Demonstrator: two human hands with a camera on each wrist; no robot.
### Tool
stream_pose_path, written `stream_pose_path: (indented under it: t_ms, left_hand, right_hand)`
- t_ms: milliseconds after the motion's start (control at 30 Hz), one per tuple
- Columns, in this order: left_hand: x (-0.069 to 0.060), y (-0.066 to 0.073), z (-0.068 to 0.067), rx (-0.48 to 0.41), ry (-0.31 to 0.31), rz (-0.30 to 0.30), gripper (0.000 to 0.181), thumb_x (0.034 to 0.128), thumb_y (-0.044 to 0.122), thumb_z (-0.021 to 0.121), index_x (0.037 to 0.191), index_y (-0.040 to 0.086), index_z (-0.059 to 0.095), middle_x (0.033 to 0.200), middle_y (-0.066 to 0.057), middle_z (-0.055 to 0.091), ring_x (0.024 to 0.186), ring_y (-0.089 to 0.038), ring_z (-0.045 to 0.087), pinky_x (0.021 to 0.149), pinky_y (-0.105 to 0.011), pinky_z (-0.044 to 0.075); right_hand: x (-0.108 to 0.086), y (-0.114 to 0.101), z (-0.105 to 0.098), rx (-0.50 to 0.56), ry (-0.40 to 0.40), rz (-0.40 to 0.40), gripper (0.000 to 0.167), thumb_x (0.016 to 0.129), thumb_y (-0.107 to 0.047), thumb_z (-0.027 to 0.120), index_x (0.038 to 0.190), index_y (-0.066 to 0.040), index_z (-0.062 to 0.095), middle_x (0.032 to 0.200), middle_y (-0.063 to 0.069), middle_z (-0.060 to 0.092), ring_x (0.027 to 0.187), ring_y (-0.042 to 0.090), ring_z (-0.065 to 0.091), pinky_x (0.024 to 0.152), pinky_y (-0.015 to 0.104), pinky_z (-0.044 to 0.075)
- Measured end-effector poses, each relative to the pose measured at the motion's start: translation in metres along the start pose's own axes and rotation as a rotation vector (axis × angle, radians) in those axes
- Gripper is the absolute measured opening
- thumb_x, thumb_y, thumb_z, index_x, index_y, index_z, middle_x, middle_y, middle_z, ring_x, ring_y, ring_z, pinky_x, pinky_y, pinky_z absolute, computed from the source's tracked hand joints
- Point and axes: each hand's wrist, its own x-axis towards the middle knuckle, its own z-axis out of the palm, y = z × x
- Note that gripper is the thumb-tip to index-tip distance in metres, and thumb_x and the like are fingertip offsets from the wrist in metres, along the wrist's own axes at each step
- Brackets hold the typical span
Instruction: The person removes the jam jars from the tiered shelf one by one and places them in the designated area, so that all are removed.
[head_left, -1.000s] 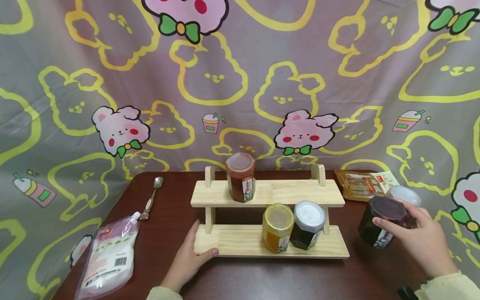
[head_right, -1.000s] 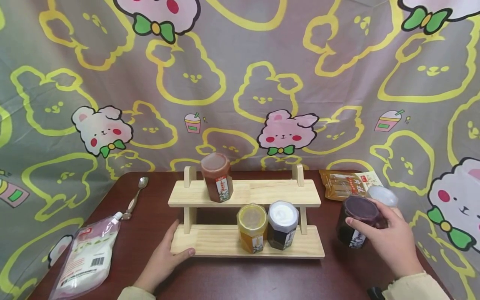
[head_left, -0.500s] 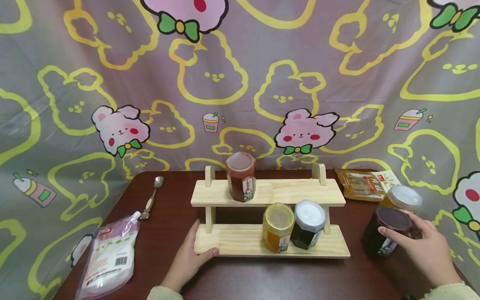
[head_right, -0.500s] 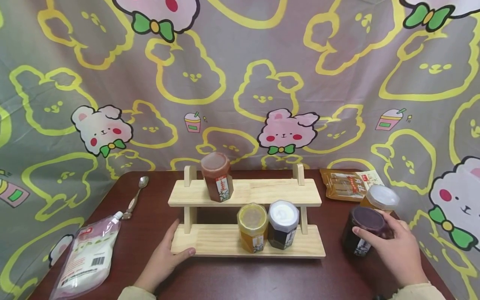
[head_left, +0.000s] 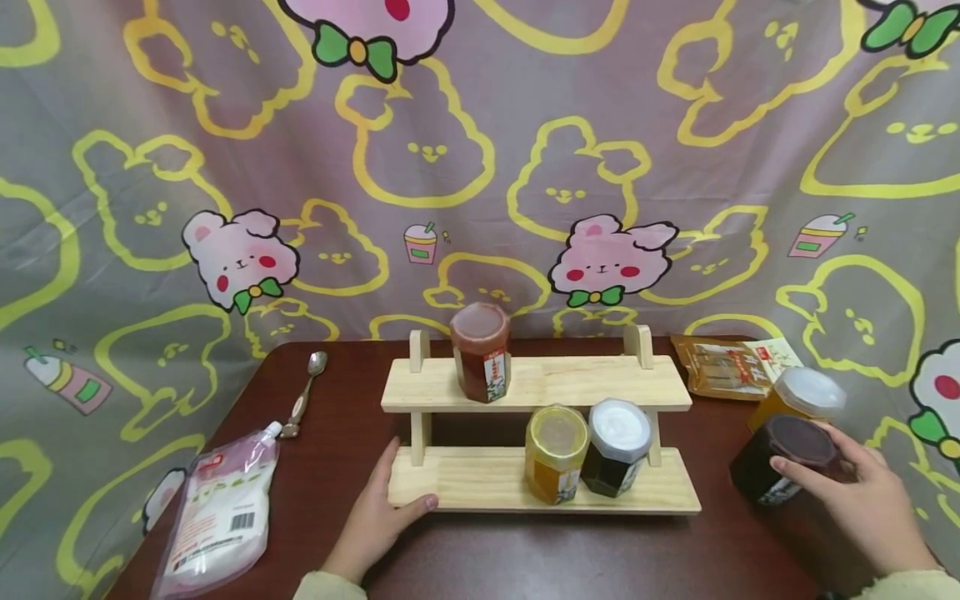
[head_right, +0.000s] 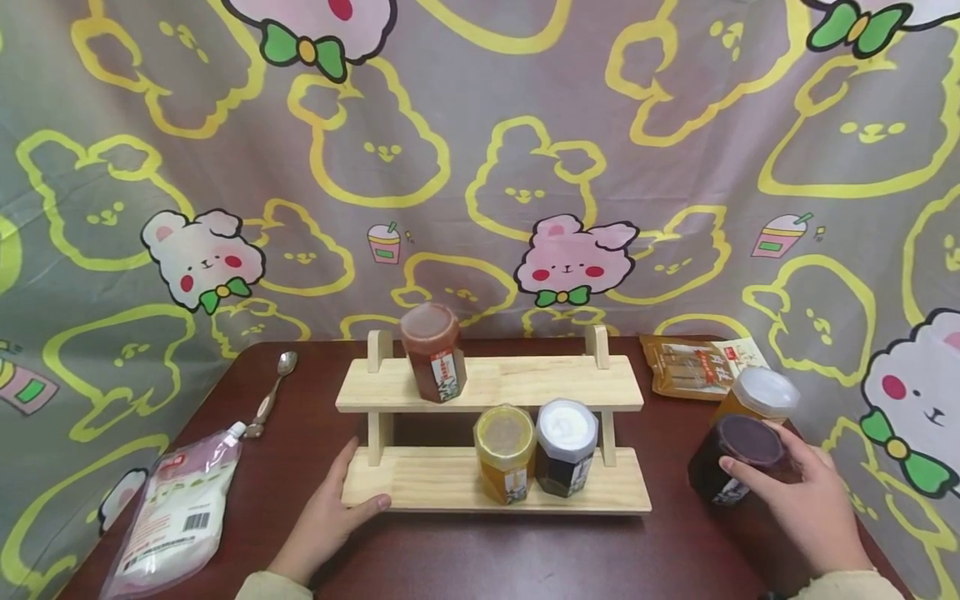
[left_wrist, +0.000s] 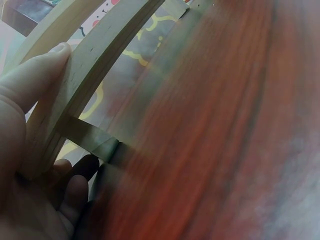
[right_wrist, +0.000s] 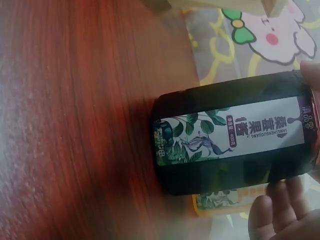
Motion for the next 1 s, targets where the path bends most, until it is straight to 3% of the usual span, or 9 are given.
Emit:
stream_pose_path:
  t_ms: [100,167,267,300,467,633,767,867,1000]
  left_hand:
    - [0.0,0.0,-0.001,0.002,0.002,-0.001,0.108,0.078,0.039,0.087,0.159,0.006,0.022,0.159,-0.027,0.029,0.143,-0.045,0.032,0.112,-0.064,0.028]
    - [0.0,-0.001,-0.001,-0.001,0.004,-0.008,0.109,0.0777,0.039,0.087,0.159,0.006,0.022,0.159,-0.026,0.029,0.143,-0.044,0.031,0.113,-0.063,0.027]
    - [-0.001,-0.002,0.0,0.001,0.008,-0.005,0.109,0.0772,0.039,0.087,0.158,0.005,0.023,0.158,-0.027,0.029,0.143,-0.045,0.032,0.112,-0.064,0.028]
    - [0.0,-0.003,0.0,0.0,0.009,-0.006,0.11,0.0769,0.039,0.087,0.158,0.005,0.023,0.158,-0.027,0.029,0.143,-0.045,0.031,0.112,-0.064,0.028]
    - [-0.001,-0.005,0.002,0.003,0.012,-0.01,0.11,0.0767,0.04,0.087,0.158,0.006,0.023,0.159,-0.026,0.03,0.143,-0.044,0.032,0.112,-0.063,0.028]
    - [-0.002,-0.005,0.002,0.007,0.012,0.003,0.109,0.0767,0.04,0.087,0.158,0.005,0.024,0.157,-0.026,0.032,0.142,-0.044,0.034,0.111,-0.063,0.03]
    - [-0.002,-0.004,0.003,0.015,0.017,0.016,0.108,0.0768,0.04,0.087,0.158,0.005,0.024,0.157,-0.027,0.033,0.141,-0.044,0.035,0.111,-0.063,0.03]
    - [-0.001,-0.005,0.002,0.022,0.026,0.007,0.109,0.0764,0.04,0.087,0.158,0.007,0.024,0.157,-0.026,0.033,0.141,-0.043,0.035,0.112,-0.062,0.03]
    - [0.002,-0.003,0.001,0.027,0.02,0.005,0.109,0.0766,0.041,0.087,0.159,0.007,0.024,0.158,-0.025,0.033,0.142,-0.042,0.035,0.112,-0.062,0.03]
  right_hand:
    - [0.001,0.007,0.007,0.088,0.0,-0.062,0.091,0.086,-0.04,0.08,0.152,0.002,0.034,0.12,0.019,0.049,0.097,0.005,0.053,0.064,0.019,0.039]
    - [0.002,0.011,0.012,0.168,-0.005,-0.096,0.09,0.086,-0.032,0.081,0.153,0.003,0.031,0.115,0.003,0.055,0.086,-0.015,0.048,0.062,0.011,0.043]
    - [0.004,0.018,0.021,0.231,-0.027,-0.131,0.083,0.087,-0.025,0.081,0.148,0.003,0.033,0.106,-0.013,0.055,0.083,-0.018,0.051,0.065,0.008,0.046]
    - [0.004,0.018,0.023,0.221,-0.035,-0.118,0.082,0.087,-0.027,0.081,0.147,0.003,0.033,0.109,-0.007,0.055,0.085,-0.019,0.048,0.066,0.007,0.044]
    - [0.004,0.021,0.034,0.21,-0.068,-0.027,0.083,0.085,-0.034,0.082,0.145,0.0,0.034,0.124,0.015,0.05,0.09,-0.013,0.042,0.068,0.008,0.035]
    - [0.001,0.022,0.045,0.261,-0.019,0.123,0.092,0.083,-0.034,0.084,0.149,0.0,0.03,0.128,0.018,0.047,0.093,-0.004,0.046,0.072,0.009,0.039]
    - [-0.003,0.021,0.05,0.264,0.019,0.251,0.102,0.084,-0.042,0.081,0.155,0.003,0.022,0.143,0.028,0.04,0.117,0.029,0.05,0.101,0.034,0.046]
    - [-0.004,0.021,0.049,0.242,0.022,0.312,0.108,0.085,-0.049,0.077,0.157,0.003,0.016,0.152,0.034,0.031,0.133,0.049,0.035,0.109,0.063,0.031]
    - [-0.003,0.023,0.045,0.207,0.048,0.323,0.103,0.085,-0.048,0.077,0.157,0.001,0.021,0.151,0.033,0.034,0.133,0.05,0.037,0.107,0.065,0.032]
